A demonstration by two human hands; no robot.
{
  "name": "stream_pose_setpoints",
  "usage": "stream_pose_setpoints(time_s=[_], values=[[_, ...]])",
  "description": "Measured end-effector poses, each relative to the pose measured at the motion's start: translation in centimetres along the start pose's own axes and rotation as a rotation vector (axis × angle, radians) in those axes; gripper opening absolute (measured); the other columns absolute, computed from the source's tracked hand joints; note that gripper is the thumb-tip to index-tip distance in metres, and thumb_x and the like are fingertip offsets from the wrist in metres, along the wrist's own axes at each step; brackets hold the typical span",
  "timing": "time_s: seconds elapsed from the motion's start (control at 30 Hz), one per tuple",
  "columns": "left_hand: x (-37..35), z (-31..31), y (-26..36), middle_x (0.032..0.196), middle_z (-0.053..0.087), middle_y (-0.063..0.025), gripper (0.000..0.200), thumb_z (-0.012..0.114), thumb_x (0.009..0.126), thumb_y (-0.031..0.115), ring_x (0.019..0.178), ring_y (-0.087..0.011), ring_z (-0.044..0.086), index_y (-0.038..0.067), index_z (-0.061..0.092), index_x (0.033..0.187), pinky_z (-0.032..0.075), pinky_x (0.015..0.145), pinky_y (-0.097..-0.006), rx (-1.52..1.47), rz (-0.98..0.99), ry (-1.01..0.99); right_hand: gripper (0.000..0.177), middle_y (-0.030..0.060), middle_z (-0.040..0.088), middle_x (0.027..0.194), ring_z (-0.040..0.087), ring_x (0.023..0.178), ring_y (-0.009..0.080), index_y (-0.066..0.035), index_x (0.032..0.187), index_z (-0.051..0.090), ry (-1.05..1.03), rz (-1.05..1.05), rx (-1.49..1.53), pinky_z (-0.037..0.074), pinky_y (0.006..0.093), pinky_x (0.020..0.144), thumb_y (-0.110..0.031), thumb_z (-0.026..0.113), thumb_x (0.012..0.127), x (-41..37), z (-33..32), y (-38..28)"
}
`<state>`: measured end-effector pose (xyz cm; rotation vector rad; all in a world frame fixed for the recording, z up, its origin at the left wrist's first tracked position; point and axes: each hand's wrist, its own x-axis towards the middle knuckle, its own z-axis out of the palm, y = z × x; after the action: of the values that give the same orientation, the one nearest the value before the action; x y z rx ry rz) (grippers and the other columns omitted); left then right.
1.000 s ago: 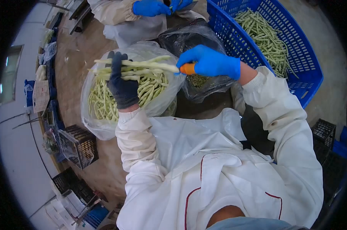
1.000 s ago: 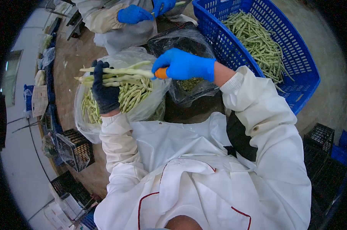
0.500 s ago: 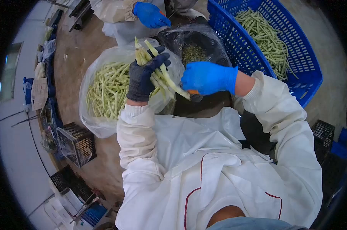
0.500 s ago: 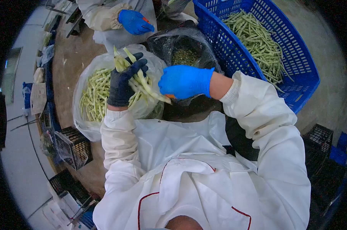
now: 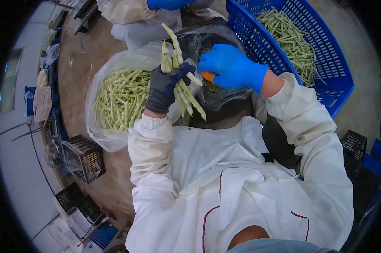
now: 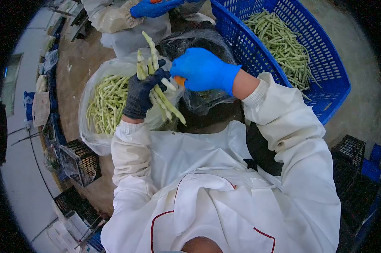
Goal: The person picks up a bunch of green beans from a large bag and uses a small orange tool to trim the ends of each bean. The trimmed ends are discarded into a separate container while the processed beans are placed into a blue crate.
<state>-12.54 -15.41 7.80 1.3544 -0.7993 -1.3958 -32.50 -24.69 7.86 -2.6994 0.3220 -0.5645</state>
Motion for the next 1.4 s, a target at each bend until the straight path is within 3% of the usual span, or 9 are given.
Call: stream_pose_setpoints(time_s=[0.37,0.43,0.5,0.57,0.67,0.77,0.9,1.2,1.4], values=[[-2.3,1.7,0.8,0.09,0.067,-0.0082,0.038,0.068,0.082,0.006,0.079,-0.0158,0.065,-0.002,0.059,0.117,0.052,0.072,-0.0274,-0.004,-0.12,-0.243,0.022,0.016,0.067,0.084,0.065,0.082,0.0336,-0.009,0.09,0.07,0.443,0.609,-0.389,0.052,0.043,0.073,-0.019,0.067,0.071,-1.3,-5.2,8.7],[-2.6,1.5,0.9,0.088,0.066,-0.0083,0.039,0.068,0.081,0.006,0.077,-0.0155,0.064,-0.002,0.059,0.118,0.052,0.07,-0.027,0.027,-0.127,-0.275,0.018,0.0153,0.068,0.078,0.065,0.07,0.0218,-0.004,0.085,0.071,0.598,0.636,-0.321,0.05,0.0332,0.065,-0.019,0.064,0.079,-3.4,-8.5,11.3],[-2.8,0.9,0.8,0.086,0.066,-0.0088,0.038,0.069,0.081,0.006,0.072,-0.0154,0.064,-0.001,0.059,0.117,0.052,0.066,-0.0268,0.063,-0.138,-0.282,0.017,0.0171,0.069,0.081,0.066,0.073,0.0261,-0.004,0.085,0.071,0.86,0.636,-0.913,0.05,0.0337,0.065,-0.018,0.063,0.079,-7.9,-9.4,19.6],[-3.1,0.2,1.0,0.084,0.066,-0.0089,0.037,0.069,0.08,0.006,0.07,-0.0154,0.064,-0.001,0.06,0.115,0.052,0.064,-0.0274,0.063,-0.202,-0.257,0.017,0.013,0.069,0.08,0.066,0.073,0.0216,-0.004,0.087,0.071,0.87,1.126,-0.343,0.05,0.0327,0.066,-0.017,0.062,0.081,-6.9,-15.1,13.3],[-2.8,-0.3,0.5,0.084,0.066,-0.0093,0.038,0.069,0.079,0.006,0.07,-0.0164,0.064,-0.001,0.061,0.115,0.053,0.064,-0.0283,0.062,-0.152,-0.19,0.016,0.0084,0.068,0.076,0.063,0.068,0.0169,-0.005,0.089,0.071,0.89,0.814,-0.12,0.049,0.0323,0.063,-0.016,0.062,0.082,-9.3,-15.1,15.0],[-2.3,-0.5,0.1,0.088,0.067,-0.008,0.041,0.067,0.082,0.008,0.076,-0.0144,0.062,-0.001,0.059,0.12,0.049,0.07,-0.0257,0.003,-0.198,-0.232,0.032,0.0106,0.071,0.096,0.065,0.083,0.0171,-0.006,0.108,0.069,0.068,0.66,0.043,0.051,0.0332,0.076,-0.013,0.064,0.077,-7.1,-12.4,14.0],[-2.1,0.5,0.0,0.092,0.066,-0.0093,0.043,0.067,0.082,0.009,0.079,-0.0154,0.063,-0.003,0.057,0.122,0.05,0.073,-0.0266,-0.082,-0.168,-0.285,0.034,0.0172,0.07,0.094,0.068,0.083,0.0263,-0.007,0.106,0.07,-0.309,0.714,-0.082,0.053,0.0386,0.076,-0.012,0.065,0.073,-4.0,-7.1,8.4],[-1.8,3.4,0.8,0.088,0.065,-0.0096,0.042,0.065,0.083,0.008,0.076,-0.0162,0.064,-0.002,0.055,0.123,0.053,0.067,-0.0276,-0.123,-0.157,-0.339,0.032,0.0053,0.069,0.094,0.061,0.082,0.0119,-0.004,0.111,0.068,0.104,0.828,1.022,0.048,0.0249,0.069,-0.02,0.065,0.084,0.9,-3.0,3.8],[0.2,1.2,0.1,0.094,0.066,-0.0096,0.037,0.064,0.087,0.012,0.076,-0.0153,0.064,-0.004,0.056,0.119,0.052,0.067,-0.0247,-0.284,-0.081,-0.156,0.016,0.0047,0.067,0.074,0.06,0.067,0.0136,-0.004,0.089,0.07,0.781,0.684,0.501,0.048,0.0312,0.062,-0.016,0.062,0.082,-2.9,-10.2,13.7]])
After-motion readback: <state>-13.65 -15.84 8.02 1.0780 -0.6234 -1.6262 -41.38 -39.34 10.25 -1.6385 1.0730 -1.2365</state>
